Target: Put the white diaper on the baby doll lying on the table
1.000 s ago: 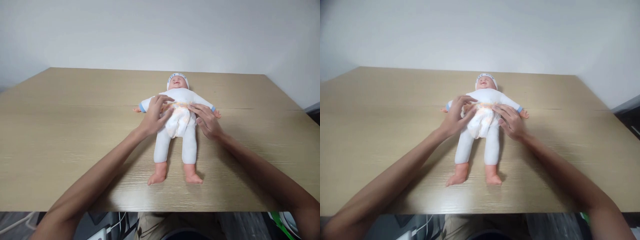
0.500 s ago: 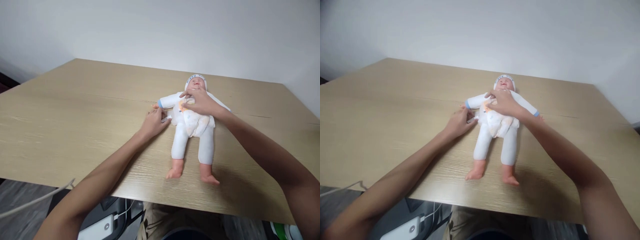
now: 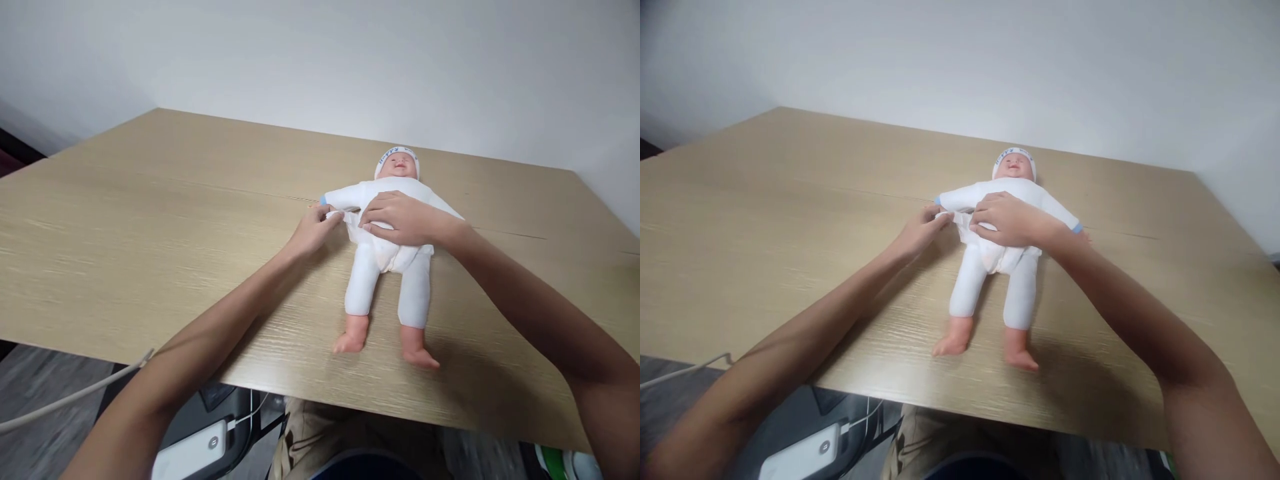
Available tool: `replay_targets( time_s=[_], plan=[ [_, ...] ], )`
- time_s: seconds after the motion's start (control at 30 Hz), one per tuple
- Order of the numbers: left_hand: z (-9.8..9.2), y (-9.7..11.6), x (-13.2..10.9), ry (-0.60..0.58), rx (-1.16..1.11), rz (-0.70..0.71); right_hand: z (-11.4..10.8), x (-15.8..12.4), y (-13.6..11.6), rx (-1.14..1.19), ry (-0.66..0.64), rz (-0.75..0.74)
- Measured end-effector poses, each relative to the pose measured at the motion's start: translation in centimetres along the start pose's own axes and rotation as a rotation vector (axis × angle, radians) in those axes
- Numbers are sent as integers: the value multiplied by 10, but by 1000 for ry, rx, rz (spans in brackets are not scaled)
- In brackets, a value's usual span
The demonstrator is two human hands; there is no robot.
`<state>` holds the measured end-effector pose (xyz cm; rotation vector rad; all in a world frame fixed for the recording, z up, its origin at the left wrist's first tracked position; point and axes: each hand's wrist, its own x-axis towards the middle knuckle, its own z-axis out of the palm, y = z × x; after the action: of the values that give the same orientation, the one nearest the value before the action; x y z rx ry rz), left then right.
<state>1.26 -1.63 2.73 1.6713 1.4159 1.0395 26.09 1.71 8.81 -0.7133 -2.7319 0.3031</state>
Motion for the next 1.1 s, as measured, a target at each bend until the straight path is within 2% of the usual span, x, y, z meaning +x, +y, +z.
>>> replay_targets(
  time_s=[0.1,0.2,0.27,0.4,0.5,0.7,0.97,1.1],
  plan=[
    [5,16,5,4,-60,14,9,-4,7,-73,76,-38],
    [15,30,11,27,-40,28,12,-7,7,-90,301,128],
    [25,36,14,28,-22,55,13,-9,6,-10,364,246],
    [47,37,20,10,-59,131,17,-10,6,295,373,322],
    [55,28,22,-24,-106,230,18,-8,4,406,398,351],
    [49,12,19,-138,-155,403,14,-5,-1,306,346,435],
    [53,4,16,-130,-275,367,7,-14,12,278,285,435],
    [54,2,16,-102,-257,362,11,-14,15,281,360,429]
  ],
)
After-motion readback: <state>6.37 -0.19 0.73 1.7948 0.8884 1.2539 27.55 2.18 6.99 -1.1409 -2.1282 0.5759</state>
